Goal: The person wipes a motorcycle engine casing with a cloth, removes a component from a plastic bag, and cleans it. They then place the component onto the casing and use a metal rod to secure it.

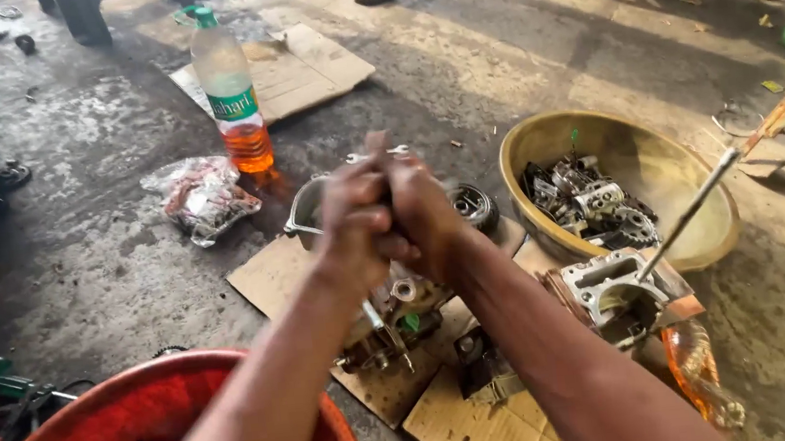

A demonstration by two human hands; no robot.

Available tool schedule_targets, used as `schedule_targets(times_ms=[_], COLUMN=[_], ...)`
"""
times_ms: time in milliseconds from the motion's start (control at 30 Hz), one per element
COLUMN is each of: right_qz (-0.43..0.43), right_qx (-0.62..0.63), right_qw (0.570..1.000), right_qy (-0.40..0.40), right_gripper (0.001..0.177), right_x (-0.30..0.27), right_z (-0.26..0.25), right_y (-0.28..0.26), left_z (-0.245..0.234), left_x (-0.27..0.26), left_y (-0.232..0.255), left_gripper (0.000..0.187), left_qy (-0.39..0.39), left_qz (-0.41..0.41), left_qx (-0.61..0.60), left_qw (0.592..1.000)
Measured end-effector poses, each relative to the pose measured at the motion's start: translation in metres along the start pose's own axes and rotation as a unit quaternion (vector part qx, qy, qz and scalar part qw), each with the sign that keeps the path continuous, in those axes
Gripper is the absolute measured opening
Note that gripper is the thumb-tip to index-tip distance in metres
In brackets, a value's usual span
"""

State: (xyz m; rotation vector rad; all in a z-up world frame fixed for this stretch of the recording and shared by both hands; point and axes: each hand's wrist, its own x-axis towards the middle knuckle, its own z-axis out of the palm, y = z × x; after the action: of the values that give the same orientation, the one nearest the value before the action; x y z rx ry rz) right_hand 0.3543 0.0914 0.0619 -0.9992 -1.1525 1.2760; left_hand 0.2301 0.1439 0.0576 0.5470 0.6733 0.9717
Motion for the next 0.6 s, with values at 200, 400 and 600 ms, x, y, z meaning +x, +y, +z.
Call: schedule_targets(times_ms=[200, 400, 600], right_qz=[0.106, 0.035, 0.056], right_qx=[-0.038, 0.294, 0.264], right_qw=[0.966, 0.955, 0.963], right_qy=[0.232, -0.008, -0.001], right_gripper=[0.076, 0.089, 0.097], right_x=[0.013, -0.021, -0.022], right_z=[-0.012, 0.038, 0.06], right_y=[-0.021, -0.029, -0.049], left_z=[0.027, -0.003, -0.053], left_x=[-0.026, 0.016, 0.05], left_y=[-0.022, -0.03, -0.01], left_gripper=[0.039, 0.037, 0.033], left_qy=[-0.078, -0.108, -0.188], left_qz=[0.05, 0.061, 0.011], left_qx=[0.144, 0.04, -0.164], left_qw=[0.985, 0.992, 0.968])
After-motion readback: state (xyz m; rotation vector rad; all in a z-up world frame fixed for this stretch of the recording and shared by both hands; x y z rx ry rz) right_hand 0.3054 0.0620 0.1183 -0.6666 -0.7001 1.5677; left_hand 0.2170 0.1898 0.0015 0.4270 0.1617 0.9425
